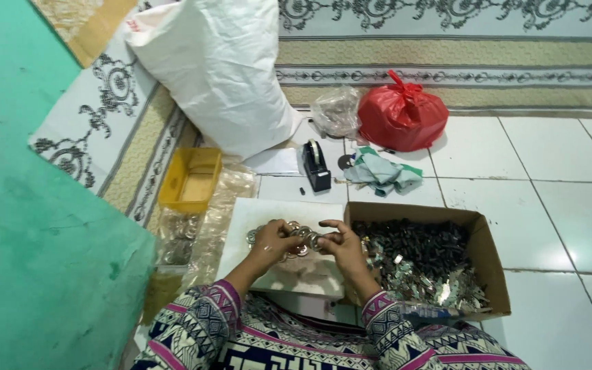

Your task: Sorting and bagging small decorative metal components into plastic bags on the floor.

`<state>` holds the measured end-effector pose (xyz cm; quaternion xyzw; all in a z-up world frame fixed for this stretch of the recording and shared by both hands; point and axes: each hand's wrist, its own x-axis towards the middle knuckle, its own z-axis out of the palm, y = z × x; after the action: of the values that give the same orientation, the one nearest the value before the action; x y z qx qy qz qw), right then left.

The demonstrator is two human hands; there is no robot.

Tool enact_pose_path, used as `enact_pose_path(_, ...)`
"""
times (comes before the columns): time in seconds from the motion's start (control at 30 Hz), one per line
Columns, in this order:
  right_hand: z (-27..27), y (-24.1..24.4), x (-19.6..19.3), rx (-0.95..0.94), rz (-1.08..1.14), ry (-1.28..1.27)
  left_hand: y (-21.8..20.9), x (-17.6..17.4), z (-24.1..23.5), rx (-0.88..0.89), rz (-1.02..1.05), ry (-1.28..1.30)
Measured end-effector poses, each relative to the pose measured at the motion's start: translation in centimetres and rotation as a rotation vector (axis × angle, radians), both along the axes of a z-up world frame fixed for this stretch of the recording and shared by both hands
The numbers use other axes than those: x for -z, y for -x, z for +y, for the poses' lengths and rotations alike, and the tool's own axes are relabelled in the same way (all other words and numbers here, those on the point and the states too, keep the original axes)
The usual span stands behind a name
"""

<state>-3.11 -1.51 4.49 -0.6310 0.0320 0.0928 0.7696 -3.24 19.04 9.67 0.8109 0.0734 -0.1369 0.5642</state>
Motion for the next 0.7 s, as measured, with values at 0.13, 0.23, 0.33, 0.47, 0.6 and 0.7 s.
enact_pose_path(0.13,3.7,-1.1,1.7,-0.031,-0.022,0.093,0.6,2.5,3.1,-0.078,0.043,0.123)
enact_pose_path(0.23,5.7,-2.8,3.7,-0.051,-0.041,0.223,0.9,3.4,3.9,-0.029,-0.002,-0.207)
enact_pose_path(0.33,6.9,-3.4,3.7,-0.050,-0.071,0.368,0.0,4.5,5.3,-0.018,-0.069,-0.297)
enact_pose_path(0.47,8.1,-3.8,3.3,-0.024,-0.118,0.536,-0.3,3.6,6.5,0.029,-0.111,-0.256)
enact_pose_path(0.6,8.8,-3.2,3.7,0.030,-0.191,0.634,-0.3,3.2,7.0,0.065,-0.126,-0.263)
enact_pose_path(0.7,9.4,-2.7,1.8,0.002,-0.220,0.701,-0.5,1.8,7.6,0.035,-0.026,-0.408)
